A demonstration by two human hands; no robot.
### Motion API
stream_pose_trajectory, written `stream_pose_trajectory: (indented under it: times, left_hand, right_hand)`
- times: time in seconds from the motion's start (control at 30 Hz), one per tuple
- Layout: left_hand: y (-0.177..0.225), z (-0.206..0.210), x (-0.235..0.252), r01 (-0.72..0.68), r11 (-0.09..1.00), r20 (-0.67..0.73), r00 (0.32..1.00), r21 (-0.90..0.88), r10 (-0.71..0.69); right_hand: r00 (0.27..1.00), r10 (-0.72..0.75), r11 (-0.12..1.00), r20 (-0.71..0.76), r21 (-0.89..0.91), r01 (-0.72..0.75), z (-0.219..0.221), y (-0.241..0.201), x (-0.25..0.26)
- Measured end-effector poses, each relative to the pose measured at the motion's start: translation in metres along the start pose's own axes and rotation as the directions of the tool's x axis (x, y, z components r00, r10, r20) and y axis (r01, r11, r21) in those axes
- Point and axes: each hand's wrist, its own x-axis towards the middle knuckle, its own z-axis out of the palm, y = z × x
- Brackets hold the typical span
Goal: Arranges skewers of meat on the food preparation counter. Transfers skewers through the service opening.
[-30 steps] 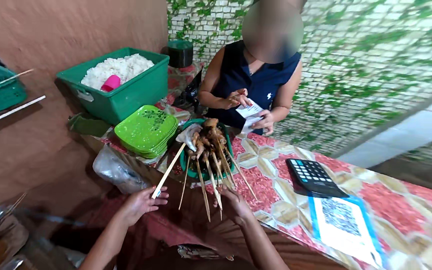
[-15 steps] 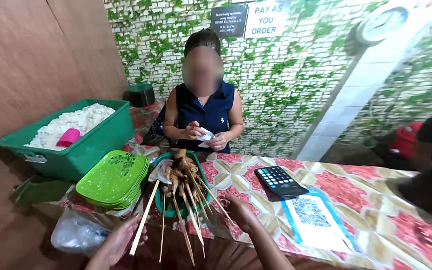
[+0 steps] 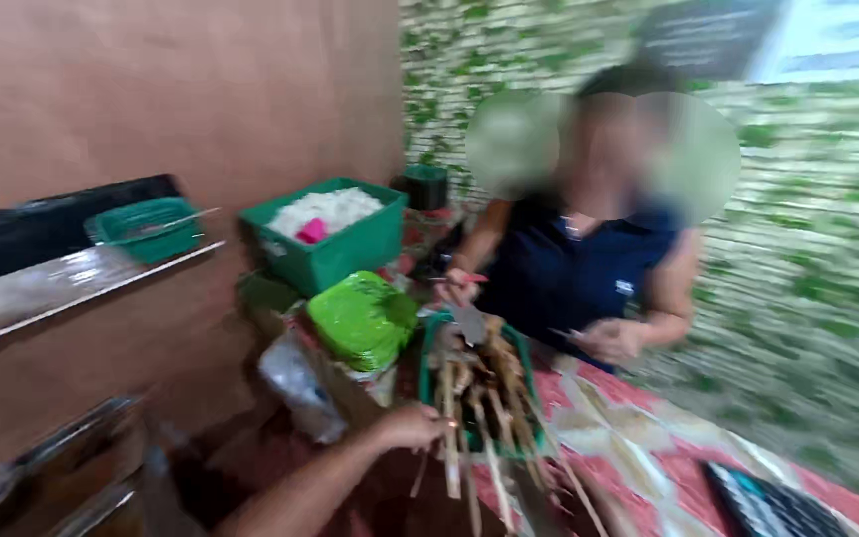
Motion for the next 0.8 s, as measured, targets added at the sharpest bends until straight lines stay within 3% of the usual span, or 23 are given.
stream_pose_trajectory:
  times: [0.07, 0.17, 0.23, 0.3, 0.4, 0.43, 0.5, 0.6, 0.67, 0.7, 0.8]
  left_hand:
    - [-0.018, -0.015, 0.004, 0.058, 0.995, -0.062, 0.997, 0.086, -0.053]
    - [-0.051, -0.031, 0.003, 0.079, 0.976, -0.204, 0.971, -0.205, -0.122]
    - [-0.065, -0.057, -0.009, 0.014, 0.91, -0.364, 0.914, -0.415, -0.18]
    - [-0.071, -0.118, -0.035, -0.14, 0.847, -0.588, 0.776, -0.512, -0.228]
    - [-0.102, -0.221, -0.06, -0.296, 0.883, -0.879, 0.423, -0.364, -0.22]
    - [-0.099, -0.244, -0.065, -0.231, 0.89, -0.852, 0.455, -0.394, -0.259]
    - [-0.076, -0.248, -0.053, -0.074, 0.9, -0.722, 0.627, -0.429, -0.292]
    - [-0.07, -0.158, -0.003, 0.15, 0.905, -0.291, 0.915, -0.398, -0.28]
    - [-0.073, -0.083, 0.024, 0.229, 0.904, -0.037, 0.965, -0.362, -0.259]
    - [-0.073, -0.054, 0.036, 0.242, 0.894, 0.022, 0.967, -0.377, -0.252]
    - [-0.064, -0.005, 0.06, 0.175, 0.819, -0.033, 0.973, -0.547, -0.23]
  right_hand:
    - [0.995, -0.005, 0.999, 0.096, -0.047, 0.009, -0.005, 0.002, 0.018]
    - [0.999, -0.022, 0.991, 0.031, -0.129, 0.026, -0.017, -0.002, 0.029]
    - [0.998, -0.044, 0.988, -0.054, -0.152, 0.035, -0.025, -0.01, 0.034]
    - [0.996, -0.053, 0.986, -0.071, -0.162, 0.041, -0.03, -0.02, 0.035]
    - [1.0, 0.002, 0.977, -0.027, -0.215, -0.008, -0.032, -0.019, 0.036]
    - [0.999, 0.031, 0.972, -0.021, -0.233, -0.035, -0.029, -0.02, 0.035]
    - [0.999, 0.048, 0.96, -0.007, -0.276, -0.048, -0.02, -0.03, 0.042]
    - [0.999, 0.044, 0.955, -0.006, -0.294, -0.044, -0.006, -0.049, 0.055]
    - [0.998, 0.064, 0.953, 0.009, -0.298, -0.058, 0.001, -0.052, 0.061]
    - [0.997, 0.081, 0.953, 0.014, -0.296, -0.073, 0.005, -0.05, 0.066]
    - [0.991, 0.13, 0.955, 0.029, -0.273, -0.117, 0.014, -0.048, 0.073]
